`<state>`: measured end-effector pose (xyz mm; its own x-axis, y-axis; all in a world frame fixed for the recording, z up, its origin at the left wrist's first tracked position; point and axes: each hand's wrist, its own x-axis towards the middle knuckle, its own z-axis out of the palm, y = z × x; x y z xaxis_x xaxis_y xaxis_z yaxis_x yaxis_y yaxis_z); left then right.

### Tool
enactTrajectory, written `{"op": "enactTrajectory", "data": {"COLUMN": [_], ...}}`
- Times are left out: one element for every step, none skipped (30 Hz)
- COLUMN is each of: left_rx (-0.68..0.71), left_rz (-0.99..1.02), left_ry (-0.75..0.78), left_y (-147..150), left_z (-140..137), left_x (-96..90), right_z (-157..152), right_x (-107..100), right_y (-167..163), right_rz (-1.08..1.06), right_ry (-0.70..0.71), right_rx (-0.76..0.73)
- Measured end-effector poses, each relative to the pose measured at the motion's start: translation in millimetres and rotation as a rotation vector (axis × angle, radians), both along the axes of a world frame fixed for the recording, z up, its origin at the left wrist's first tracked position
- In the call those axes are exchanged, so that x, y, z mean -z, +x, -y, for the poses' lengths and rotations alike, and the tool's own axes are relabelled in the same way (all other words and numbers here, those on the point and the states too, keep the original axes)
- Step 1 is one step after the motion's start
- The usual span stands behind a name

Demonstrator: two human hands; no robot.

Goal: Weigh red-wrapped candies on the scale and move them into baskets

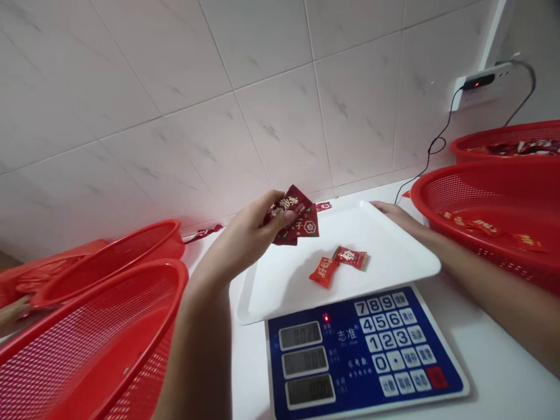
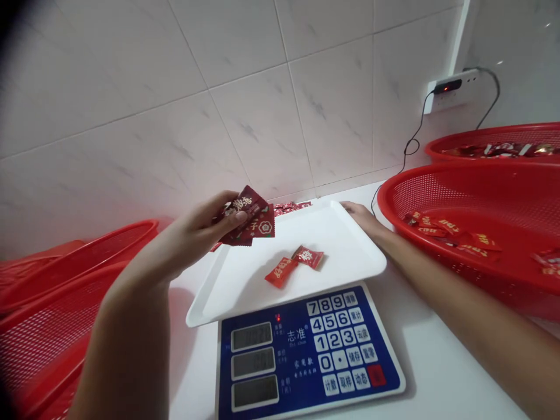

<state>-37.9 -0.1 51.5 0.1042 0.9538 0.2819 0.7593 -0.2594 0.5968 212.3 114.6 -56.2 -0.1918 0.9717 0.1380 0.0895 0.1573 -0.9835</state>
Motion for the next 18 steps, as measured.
{"op": "enactTrajectory", "data": {"left_rx": [0.015,0.033,0.049,0.060,0.065,0.063,0.054,0.042,0.029,0.017,0.009,0.008,0.013,0.020,0.029,0.039,0.053,0.069], "left_rz": [0.042,0.100,0.160,0.208,0.232,0.231,0.210,0.181,0.151,0.124,0.110,0.112,0.130,0.161,0.203,0.256,0.315,0.371], "left_ry": [-0.008,-0.014,-0.019,-0.022,-0.025,-0.026,-0.031,-0.038,-0.043,-0.047,-0.049,-0.051,-0.051,-0.047,-0.041,-0.036,-0.030,-0.023], "left_y": [0,0,0,0,0,0,0,0,0,1,1,2,4,6,8,10,13,16], "left_z": [-2,-5,-7,-9,-10,-11,-11,-10,-9,-8,-7,-6,-5,-5,-5,-5,-5,-6], "left_x": [2.0,3.8,5.3,6.4,7.1,7.5,7.6,7.4,7.0,6.4,5.7,4.8,4.0,3.0,2.1,1.3,0.6,0.1], "right_z": [1,2,3,4,5,5,6,7,7,7,7,7,8,10,13,19,26,34], "right_x": [-4,-7,-9,-9,-8,-6,-3,0,2,3,3,1,-3,-9,-16,-25,-35,-44], "right_y": [1,2,2,3,3,3,3,4,4,5,5,6,5,5,3,1,-3,-8], "right_rz": [-0.047,-0.101,-0.154,-0.197,-0.217,-0.221,-0.215,-0.201,-0.182,-0.167,-0.157,-0.146,-0.126,-0.099,-0.072,-0.044,-0.019,-0.007], "right_ry": [-0.055,-0.104,-0.141,-0.159,-0.159,-0.157,-0.160,-0.169,-0.184,-0.201,-0.211,-0.202,-0.163,-0.089,0.007,0.107,0.192,0.246], "right_rx": [0.009,0.025,0.039,0.042,0.037,0.032,0.025,0.020,0.018,0.036,0.070,0.108,0.151,0.195,0.213,0.187,0.116,0.020]}}
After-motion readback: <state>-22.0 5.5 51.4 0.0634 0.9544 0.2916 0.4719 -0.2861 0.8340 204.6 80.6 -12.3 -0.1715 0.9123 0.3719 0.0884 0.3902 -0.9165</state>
